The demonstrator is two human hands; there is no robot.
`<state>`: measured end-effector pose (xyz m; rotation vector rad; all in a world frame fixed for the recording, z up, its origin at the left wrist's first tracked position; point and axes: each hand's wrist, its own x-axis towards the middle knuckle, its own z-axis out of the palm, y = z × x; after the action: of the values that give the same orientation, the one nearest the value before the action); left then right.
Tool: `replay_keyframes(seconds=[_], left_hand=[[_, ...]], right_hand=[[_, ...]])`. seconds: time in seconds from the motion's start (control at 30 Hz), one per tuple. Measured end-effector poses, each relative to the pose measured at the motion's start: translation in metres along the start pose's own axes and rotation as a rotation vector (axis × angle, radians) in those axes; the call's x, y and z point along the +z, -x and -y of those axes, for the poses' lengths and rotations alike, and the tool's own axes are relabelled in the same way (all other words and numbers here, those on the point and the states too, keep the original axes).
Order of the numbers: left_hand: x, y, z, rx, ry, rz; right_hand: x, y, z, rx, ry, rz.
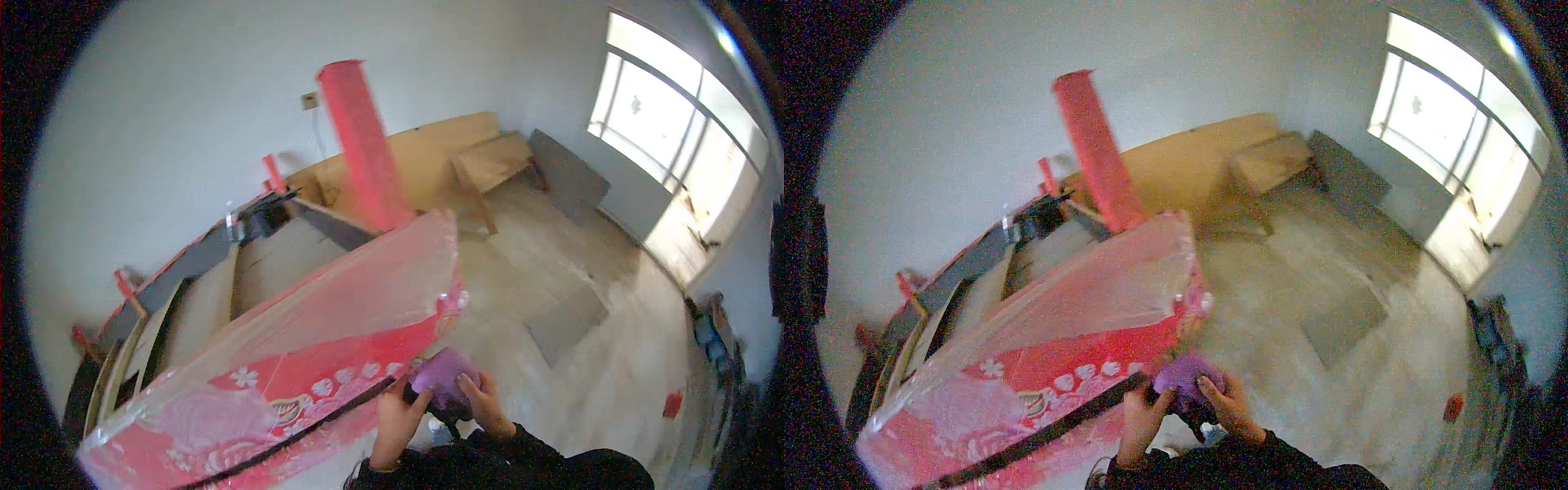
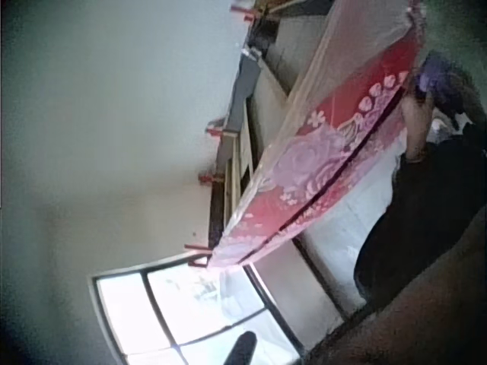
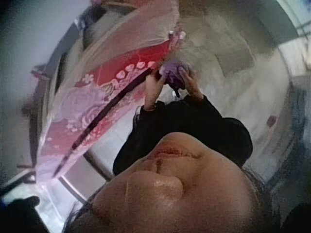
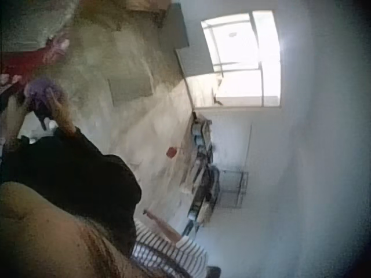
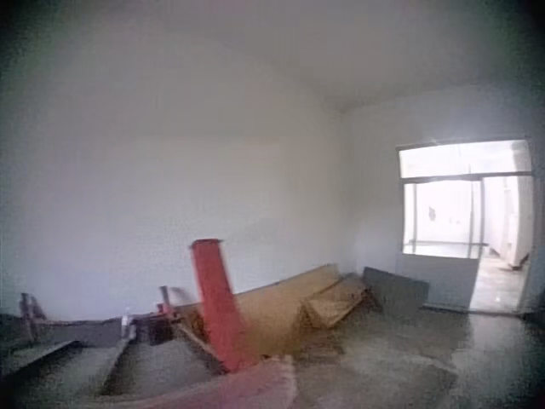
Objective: The person wipes the edges and surfaces of a bed frame and a door frame using a purple cloth.
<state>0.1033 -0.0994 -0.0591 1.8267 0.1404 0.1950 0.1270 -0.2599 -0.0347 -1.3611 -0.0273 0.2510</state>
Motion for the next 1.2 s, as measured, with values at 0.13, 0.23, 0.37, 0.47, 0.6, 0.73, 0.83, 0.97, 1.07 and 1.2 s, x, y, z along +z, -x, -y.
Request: replay_keyframes(seconds=[0.13,0.23,0.37,0.47,0.6,0.73,0.83,0.97,1.07,1.2], left_hand=[[-0.035,0.023,-0.01,-0.086,0.059,-0.224],[-0.056,0.046,0.002,-0.078,0.095,-0.418],[-0.075,0.091,-0.011,-0.299,0.185,-0.586],[-0.08,0.113,-0.015,-0.341,0.219,-0.741],[-0.084,0.123,-0.019,-0.19,0.249,-0.852],[-0.085,0.116,-0.024,-0.3,0.295,-0.791],[-0.077,0.092,-0.022,-0.301,0.233,-0.668],[-0.048,0.05,0.001,-0.013,0.136,-0.478],[-0.028,0.025,-0.008,-0.035,0.06,-0.2],[0.008,-0.001,-0.013,-0.063,0.093,0.023]], right_hand=[[0.031,-0.012,-0.016,0.104,-0.046,0.185],[0.058,-0.013,-0.025,0.129,0.004,0.343],[0.091,0.003,-0.027,0.194,0.016,0.568],[0.109,0.005,-0.031,0.2,0.057,0.702],[0.127,0.012,-0.033,0.205,0.031,0.777],[0.124,0.005,-0.029,0.169,0.034,0.793],[0.105,0.0,-0.019,0.153,-0.033,0.645],[0.056,-0.01,-0.014,0.114,-0.084,0.391],[0.018,-0.011,-0.002,0.07,-0.082,0.201],[-0.043,0.006,0.013,0.027,0.077,0.013]])
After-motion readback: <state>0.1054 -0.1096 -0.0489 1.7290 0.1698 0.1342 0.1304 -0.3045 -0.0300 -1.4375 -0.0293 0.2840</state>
